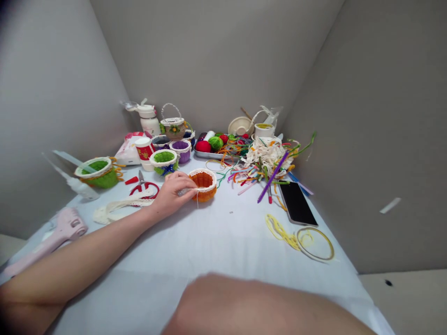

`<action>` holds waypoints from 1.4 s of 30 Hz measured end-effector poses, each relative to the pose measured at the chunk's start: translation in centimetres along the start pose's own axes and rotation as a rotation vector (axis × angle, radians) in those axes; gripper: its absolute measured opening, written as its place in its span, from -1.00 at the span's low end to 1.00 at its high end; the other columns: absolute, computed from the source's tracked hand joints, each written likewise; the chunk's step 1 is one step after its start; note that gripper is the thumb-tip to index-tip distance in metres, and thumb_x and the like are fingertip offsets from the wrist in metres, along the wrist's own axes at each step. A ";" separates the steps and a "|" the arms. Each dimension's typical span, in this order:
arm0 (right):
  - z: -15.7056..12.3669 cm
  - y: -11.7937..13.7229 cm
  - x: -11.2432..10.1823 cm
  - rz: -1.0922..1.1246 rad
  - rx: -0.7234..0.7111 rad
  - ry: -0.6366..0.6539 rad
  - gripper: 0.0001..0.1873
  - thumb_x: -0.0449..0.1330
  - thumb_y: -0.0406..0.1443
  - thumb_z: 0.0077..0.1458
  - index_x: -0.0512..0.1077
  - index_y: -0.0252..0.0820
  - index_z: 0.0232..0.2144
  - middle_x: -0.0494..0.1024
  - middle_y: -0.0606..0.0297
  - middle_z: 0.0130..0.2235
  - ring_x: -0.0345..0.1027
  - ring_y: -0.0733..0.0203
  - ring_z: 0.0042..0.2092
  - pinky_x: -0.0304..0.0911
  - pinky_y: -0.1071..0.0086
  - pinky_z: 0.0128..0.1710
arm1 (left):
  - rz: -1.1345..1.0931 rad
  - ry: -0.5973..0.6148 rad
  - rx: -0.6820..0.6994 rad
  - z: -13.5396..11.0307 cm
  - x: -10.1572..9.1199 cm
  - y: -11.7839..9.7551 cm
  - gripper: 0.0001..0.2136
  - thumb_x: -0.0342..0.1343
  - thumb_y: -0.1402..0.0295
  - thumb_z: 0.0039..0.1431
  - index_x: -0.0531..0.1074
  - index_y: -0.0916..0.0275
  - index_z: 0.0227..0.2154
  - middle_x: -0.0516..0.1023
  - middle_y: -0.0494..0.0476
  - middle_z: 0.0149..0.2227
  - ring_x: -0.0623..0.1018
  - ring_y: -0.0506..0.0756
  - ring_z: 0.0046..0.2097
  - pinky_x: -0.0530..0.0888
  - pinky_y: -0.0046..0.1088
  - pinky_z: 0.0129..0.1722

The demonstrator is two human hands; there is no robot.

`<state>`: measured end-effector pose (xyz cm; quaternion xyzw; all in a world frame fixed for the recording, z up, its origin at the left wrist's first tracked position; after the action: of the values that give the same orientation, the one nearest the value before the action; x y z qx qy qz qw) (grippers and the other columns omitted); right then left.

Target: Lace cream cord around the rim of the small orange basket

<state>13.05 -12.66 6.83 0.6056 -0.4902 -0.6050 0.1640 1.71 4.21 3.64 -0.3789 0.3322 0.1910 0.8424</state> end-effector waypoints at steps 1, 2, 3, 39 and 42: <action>0.0 -1.1 -1.4 -0.100 0.087 -0.076 -0.93 0.26 -0.31 0.08 0.52 -0.03 -0.43 0.53 0.36 -0.45 0.39 0.25 -0.42 0.12 0.41 -0.48 | -0.002 -0.001 -0.001 0.0 0.0 0.0 -0.92 0.19 0.35 0.18 0.58 0.16 -0.35 0.65 0.06 -0.26 0.46 0.17 -0.08 0.19 -0.17 -0.02; -0.2 -2.4 -3.0 -0.227 0.205 -0.186 -0.95 0.26 -0.33 0.07 0.53 -0.07 -0.38 0.54 0.31 -0.47 0.37 0.23 -0.44 0.05 0.40 -0.49 | -0.004 -0.001 0.001 0.0 0.0 0.0 -0.92 0.18 0.35 0.18 0.57 0.16 -0.34 0.65 0.06 -0.25 0.46 0.17 -0.07 0.19 -0.17 -0.01; -0.4 -3.7 -4.8 -0.363 0.341 -0.320 -0.91 0.27 -0.33 0.07 0.53 -0.10 -0.31 0.54 0.25 -0.46 0.37 0.19 -0.45 -0.01 0.39 -0.50 | -0.002 -0.003 0.007 0.0 0.1 -0.1 -0.92 0.18 0.34 0.19 0.57 0.16 -0.34 0.65 0.07 -0.25 0.46 0.17 -0.07 0.19 -0.17 -0.01; 0.9 -12.7 -10.7 -0.336 0.062 -1.020 -0.84 0.10 -0.35 0.21 0.47 -0.16 -0.22 0.57 0.30 -0.32 0.36 0.30 -0.38 0.18 0.44 -0.34 | -0.029 0.356 -0.142 1.1 -3.5 -1.2 -0.81 0.09 0.30 0.20 0.43 0.15 -0.14 0.52 -0.02 -0.32 0.50 0.06 -0.28 0.37 -0.42 -0.25; 1.0 -12.6 -10.7 -0.331 0.061 -1.015 -0.85 0.09 -0.36 0.20 0.47 -0.16 -0.24 0.58 0.30 -0.30 0.36 0.30 -0.38 0.18 0.44 -0.33 | -0.040 0.392 -0.061 1.3 -3.4 -0.9 -0.81 -0.03 0.39 0.24 0.45 0.17 -0.17 0.52 0.03 -0.24 0.49 0.05 -0.24 0.39 -0.43 -0.22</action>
<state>19.44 2.11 2.79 0.3105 -0.4234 -0.8250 -0.2089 0.35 4.33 7.16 -0.4409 0.4764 0.1065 0.7532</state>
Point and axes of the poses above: each hand's wrist, its own z-axis towards the middle knuckle, its own x-axis out of the palm, y = z × x, the point moved 5 cm from there along z, towards the middle knuckle
